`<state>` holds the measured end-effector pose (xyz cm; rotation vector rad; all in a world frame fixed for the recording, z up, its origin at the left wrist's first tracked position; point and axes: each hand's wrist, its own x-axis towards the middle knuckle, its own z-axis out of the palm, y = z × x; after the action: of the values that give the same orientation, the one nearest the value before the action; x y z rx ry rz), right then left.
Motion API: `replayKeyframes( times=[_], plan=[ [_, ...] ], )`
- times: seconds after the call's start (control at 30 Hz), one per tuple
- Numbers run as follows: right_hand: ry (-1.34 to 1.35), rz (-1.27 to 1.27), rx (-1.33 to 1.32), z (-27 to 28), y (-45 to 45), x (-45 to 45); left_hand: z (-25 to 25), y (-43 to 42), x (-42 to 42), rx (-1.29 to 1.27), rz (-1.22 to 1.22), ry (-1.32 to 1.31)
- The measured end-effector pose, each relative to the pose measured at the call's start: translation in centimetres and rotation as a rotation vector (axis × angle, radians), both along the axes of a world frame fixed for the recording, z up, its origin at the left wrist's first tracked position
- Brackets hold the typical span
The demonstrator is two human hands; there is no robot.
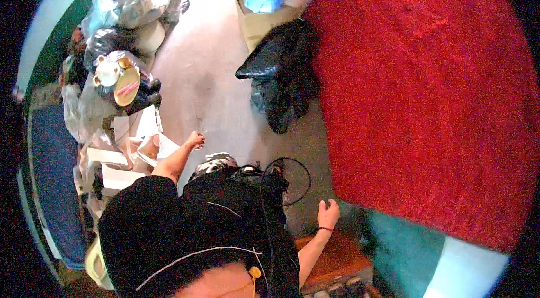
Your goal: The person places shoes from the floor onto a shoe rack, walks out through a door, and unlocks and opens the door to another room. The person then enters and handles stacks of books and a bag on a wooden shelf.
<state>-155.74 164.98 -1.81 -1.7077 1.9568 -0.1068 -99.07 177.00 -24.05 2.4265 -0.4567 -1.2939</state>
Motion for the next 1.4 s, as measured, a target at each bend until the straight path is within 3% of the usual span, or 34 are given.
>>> replayKeyframes(
  times=[0.03,0.07,0.13,0.3,0.37,0.47,0.5,0.57,0.73,0.97,1.13,1.2,1.4],
  plan=[
    [0.008,0.037,-0.008,-0.1,-1.5,0.3,1.1,-0.2,-0.9,-0.060,0.214,0.123],
    [0.007,0.064,-0.015,-0.2,-3.1,0.8,1.4,-0.9,-1.3,-0.069,0.240,0.121],
    [-0.062,0.163,-0.112,0.0,-6.8,2.3,2.8,-2.8,-2.3,-0.331,0.328,0.213],
    [-0.183,0.435,-0.300,1.6,-16.2,8.7,12.1,-11.9,-6.4,-0.620,0.194,-0.076],
    [-0.217,0.532,-0.348,2.0,-19.8,11.7,17.5,-15.0,-7.8,-0.754,-0.016,-0.206],
    [-0.201,0.661,-0.393,2.8,-23.4,15.9,22.3,-17.2,-9.2,-0.848,-0.136,-0.335],
    [-0.200,0.696,-0.408,3.1,-24.1,17.3,23.4,-17.4,-9.5,-0.856,-0.125,-0.336],
    [-0.239,0.753,-0.416,3.3,-25.1,19.5,24.7,-16.4,-9.8,-0.852,-0.267,-0.602],
    [-0.322,0.998,-0.496,1.5,-27.2,25.6,24.7,-12.9,-7.4,-0.641,-0.234,-0.699],
    [-0.328,1.091,-0.318,-0.6,-28.0,33.9,24.2,-7.4,-1.7,-0.505,-0.090,-0.766],
    [-0.365,1.184,-0.303,3.2,-24.1,44.9,27.0,-3.2,3.5,-0.491,0.059,-0.803],
    [-0.499,1.203,-0.283,4.7,-21.7,49.8,28.2,-2.2,5.2,-0.438,0.113,-0.849],
    [-0.577,1.560,-0.308,6.8,-14.4,63.1,29.6,2.5,9.6,-0.355,0.245,-0.945]
  ],
)
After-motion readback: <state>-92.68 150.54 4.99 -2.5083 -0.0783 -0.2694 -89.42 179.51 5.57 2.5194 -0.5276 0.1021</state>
